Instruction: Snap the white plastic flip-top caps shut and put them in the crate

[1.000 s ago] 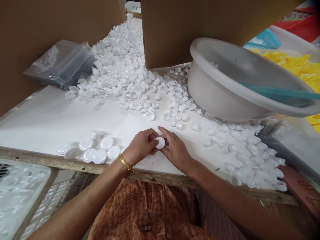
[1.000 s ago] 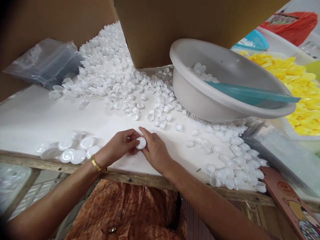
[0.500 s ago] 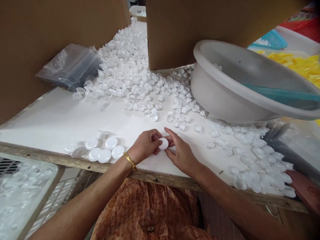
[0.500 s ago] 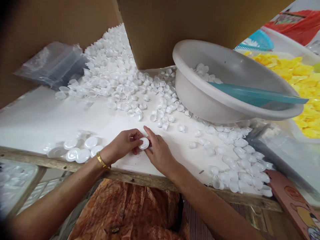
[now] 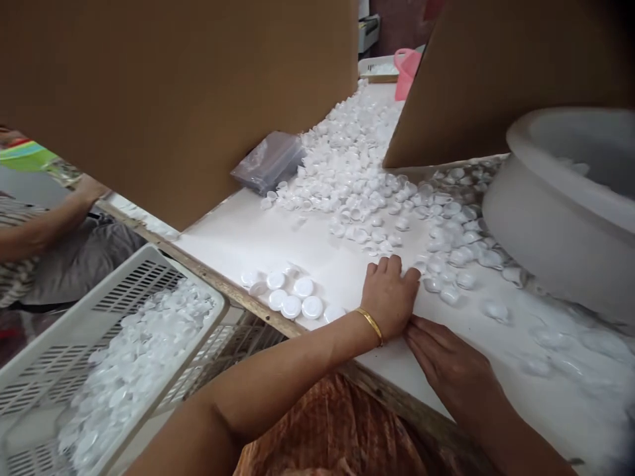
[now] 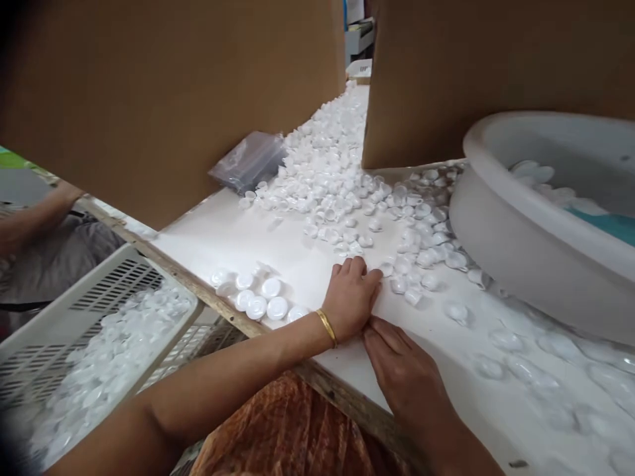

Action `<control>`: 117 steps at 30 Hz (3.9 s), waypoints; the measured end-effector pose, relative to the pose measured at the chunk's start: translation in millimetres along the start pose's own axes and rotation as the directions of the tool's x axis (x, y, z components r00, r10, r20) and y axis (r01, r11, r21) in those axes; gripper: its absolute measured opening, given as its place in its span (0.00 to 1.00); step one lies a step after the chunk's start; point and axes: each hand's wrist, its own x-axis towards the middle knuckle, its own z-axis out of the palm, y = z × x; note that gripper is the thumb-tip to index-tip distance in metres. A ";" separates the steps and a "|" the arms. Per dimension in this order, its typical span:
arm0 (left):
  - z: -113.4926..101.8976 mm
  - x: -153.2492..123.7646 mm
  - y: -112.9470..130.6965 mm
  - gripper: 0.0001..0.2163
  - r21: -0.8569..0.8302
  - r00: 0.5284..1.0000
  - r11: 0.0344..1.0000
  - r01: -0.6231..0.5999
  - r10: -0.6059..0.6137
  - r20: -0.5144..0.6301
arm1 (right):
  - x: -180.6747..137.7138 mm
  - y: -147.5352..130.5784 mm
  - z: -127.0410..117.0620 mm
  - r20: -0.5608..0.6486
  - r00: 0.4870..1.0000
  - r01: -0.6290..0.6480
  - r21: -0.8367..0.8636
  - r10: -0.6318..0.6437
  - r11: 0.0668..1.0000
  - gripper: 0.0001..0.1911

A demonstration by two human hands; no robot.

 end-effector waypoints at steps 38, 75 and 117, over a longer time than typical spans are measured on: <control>-130.8 -95.5 -210.3 0.42 -0.145 0.835 0.896 0.420 -0.319 0.449 | 74.4 -28.5 24.1 0.377 0.926 -0.051 0.125 0.000 0.991 0.52; -68.2 -27.0 -186.1 0.12 -0.204 0.872 0.850 0.485 -0.454 0.183 | 171.6 -36.4 94.1 0.049 0.982 0.182 0.037 -0.184 0.983 0.15; -112.2 -82.3 -183.0 0.48 -0.029 0.790 0.975 0.221 -0.162 0.591 | 143.8 -57.1 41.2 0.608 0.784 -0.222 0.079 0.129 0.972 0.62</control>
